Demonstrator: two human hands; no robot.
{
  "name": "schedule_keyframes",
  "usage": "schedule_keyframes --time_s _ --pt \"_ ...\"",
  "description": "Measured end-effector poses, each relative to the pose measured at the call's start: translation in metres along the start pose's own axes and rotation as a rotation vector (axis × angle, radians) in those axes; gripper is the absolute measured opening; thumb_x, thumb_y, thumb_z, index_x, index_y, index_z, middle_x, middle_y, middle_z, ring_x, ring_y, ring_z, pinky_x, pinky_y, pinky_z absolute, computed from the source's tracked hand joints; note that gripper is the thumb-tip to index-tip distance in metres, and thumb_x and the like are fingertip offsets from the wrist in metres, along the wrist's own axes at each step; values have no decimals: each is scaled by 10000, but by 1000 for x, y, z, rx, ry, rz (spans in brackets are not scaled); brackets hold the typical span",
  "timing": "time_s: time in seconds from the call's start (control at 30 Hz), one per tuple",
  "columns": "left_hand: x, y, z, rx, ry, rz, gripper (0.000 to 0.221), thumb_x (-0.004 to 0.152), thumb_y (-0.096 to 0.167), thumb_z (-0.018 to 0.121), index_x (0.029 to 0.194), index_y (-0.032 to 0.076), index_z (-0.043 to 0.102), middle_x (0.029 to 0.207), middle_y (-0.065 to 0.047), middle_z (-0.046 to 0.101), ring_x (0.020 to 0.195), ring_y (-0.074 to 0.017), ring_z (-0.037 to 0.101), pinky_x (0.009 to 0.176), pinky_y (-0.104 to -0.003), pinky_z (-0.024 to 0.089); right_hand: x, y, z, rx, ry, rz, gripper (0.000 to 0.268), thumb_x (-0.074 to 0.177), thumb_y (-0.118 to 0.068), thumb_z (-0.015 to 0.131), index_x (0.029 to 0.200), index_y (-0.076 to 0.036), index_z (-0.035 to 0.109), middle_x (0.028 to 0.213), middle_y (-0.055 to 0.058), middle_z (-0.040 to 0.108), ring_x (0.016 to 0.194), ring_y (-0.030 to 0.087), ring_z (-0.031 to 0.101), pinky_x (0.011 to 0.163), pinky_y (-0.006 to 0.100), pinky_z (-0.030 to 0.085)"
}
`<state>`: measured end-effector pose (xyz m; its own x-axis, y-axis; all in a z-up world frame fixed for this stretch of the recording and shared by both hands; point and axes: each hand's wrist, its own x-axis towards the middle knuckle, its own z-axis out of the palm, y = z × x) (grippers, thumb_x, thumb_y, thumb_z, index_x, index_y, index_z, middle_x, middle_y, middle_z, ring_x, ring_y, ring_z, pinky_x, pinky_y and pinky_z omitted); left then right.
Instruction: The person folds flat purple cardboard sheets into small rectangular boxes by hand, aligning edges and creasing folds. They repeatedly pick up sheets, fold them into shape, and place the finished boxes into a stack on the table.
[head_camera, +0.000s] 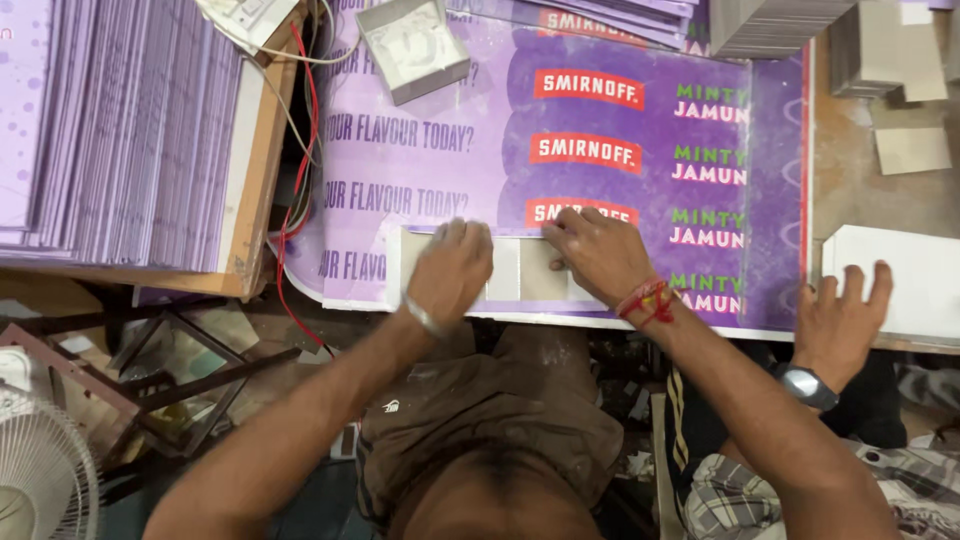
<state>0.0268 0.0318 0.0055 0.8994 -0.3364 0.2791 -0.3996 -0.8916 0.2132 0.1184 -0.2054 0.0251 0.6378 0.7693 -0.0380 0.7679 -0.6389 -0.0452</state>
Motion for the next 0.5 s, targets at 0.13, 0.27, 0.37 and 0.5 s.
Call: schedule_keyframes --time_s 0.13,0.27,0.37,0.5 --pt "-31 30 -18 67 30 -175 728 896 426 662 1348 -138 576 1362 -306 569 1336 -422 514 1156 -595 305 -10 -22 10 -196 59 -31 372 870 -186 735 1234 -114 707 1130 56 694 909 230 715 660 338 586" --pt "-22 44 -8 -115 -98 -439 685 1015 538 535 1439 2 496 1537 -207 477 1486 -312 389 1282 -675 138 -28 -32 6 -276 126 -35 391 867 -165 682 1254 -108 684 1073 16 672 977 192 738 844 415 605" --pt "-3 53 10 -72 102 -310 897 964 613 502 1510 -89 387 1595 -283 390 1531 -363 303 1207 -677 99 -21 -36 0 -262 75 -21 441 818 -215 681 1249 -120 678 1068 15 673 861 193 738 774 429 604" --pt "-21 46 14 -52 97 -369 1019 930 695 467 1515 -129 346 1604 -306 341 1538 -373 267 1199 -694 74 -21 -34 -12 -176 71 21 412 848 -278 692 1247 -176 690 1077 48 680 718 245 727 581 404 584"
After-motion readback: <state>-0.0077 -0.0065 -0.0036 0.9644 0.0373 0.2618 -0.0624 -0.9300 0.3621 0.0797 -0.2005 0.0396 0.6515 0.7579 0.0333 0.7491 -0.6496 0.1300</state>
